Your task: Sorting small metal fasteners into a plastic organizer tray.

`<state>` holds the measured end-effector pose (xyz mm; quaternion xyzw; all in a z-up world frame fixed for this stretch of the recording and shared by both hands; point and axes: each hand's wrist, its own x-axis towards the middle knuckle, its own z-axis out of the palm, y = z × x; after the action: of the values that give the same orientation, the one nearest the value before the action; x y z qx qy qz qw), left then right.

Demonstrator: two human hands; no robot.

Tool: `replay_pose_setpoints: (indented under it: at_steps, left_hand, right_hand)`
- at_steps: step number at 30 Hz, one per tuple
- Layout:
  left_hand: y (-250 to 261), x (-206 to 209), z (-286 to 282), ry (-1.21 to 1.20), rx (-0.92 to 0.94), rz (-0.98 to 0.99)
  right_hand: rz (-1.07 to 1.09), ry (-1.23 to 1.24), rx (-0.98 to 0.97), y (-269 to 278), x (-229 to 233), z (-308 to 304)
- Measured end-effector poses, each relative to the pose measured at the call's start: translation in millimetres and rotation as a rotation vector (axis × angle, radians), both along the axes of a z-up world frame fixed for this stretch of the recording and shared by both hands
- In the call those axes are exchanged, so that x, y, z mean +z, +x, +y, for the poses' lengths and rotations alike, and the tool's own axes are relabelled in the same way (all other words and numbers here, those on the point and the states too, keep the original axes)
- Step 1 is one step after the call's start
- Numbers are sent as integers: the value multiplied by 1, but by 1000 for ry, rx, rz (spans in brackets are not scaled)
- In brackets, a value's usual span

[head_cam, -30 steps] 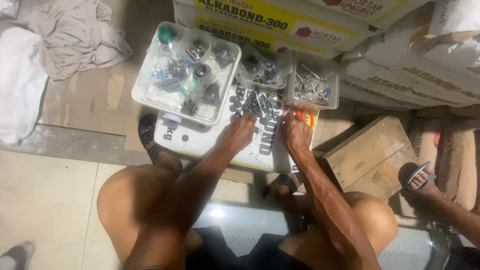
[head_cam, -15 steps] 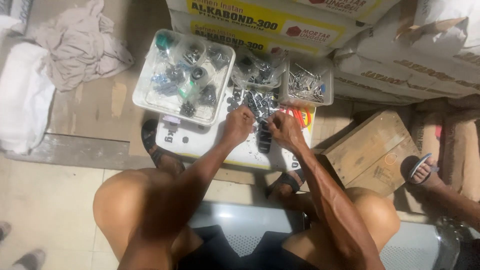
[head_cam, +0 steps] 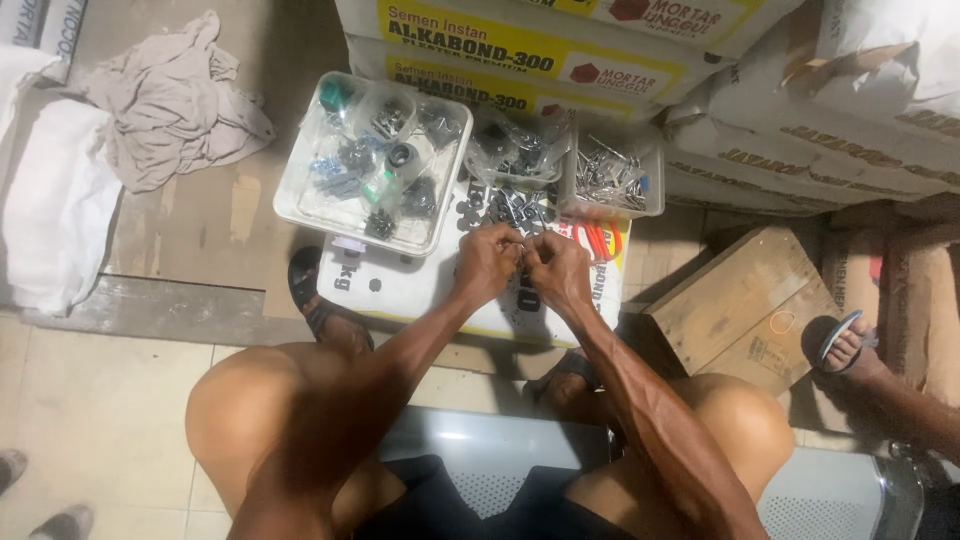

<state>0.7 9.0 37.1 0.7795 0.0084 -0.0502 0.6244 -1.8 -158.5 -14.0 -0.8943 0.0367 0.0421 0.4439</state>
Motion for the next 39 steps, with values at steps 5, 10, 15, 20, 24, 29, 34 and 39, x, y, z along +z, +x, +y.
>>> replay_pose_setpoints:
  at_steps: [5,10,15,20,24,29,34,39]
  left_hand:
    - [8,44,10,-144,150,340]
    - [13,40,17,-118,95,344]
    - [21,8,18,75,105,318]
    - [15,37,18,-216,109,451]
    - [21,-25,15,91,13,199]
    - [22,-22,12,306,170,-29]
    - [31,-65,-6,330,224,-75]
    - [28,-69,-9,294,201,0]
  right_hand:
    - [176,390,-37,-8,135,40]
    - [209,568,-15,1,125,35]
    - [362,586,38,8,117,32]
    - [286,573,45,12,87,31]
    - [131,414,47,15,48,38]
    - [-162,-88,186,24,29,35]
    - [-237,-331,113,44,-8,22]
    - [84,-535,70,56,28,40]
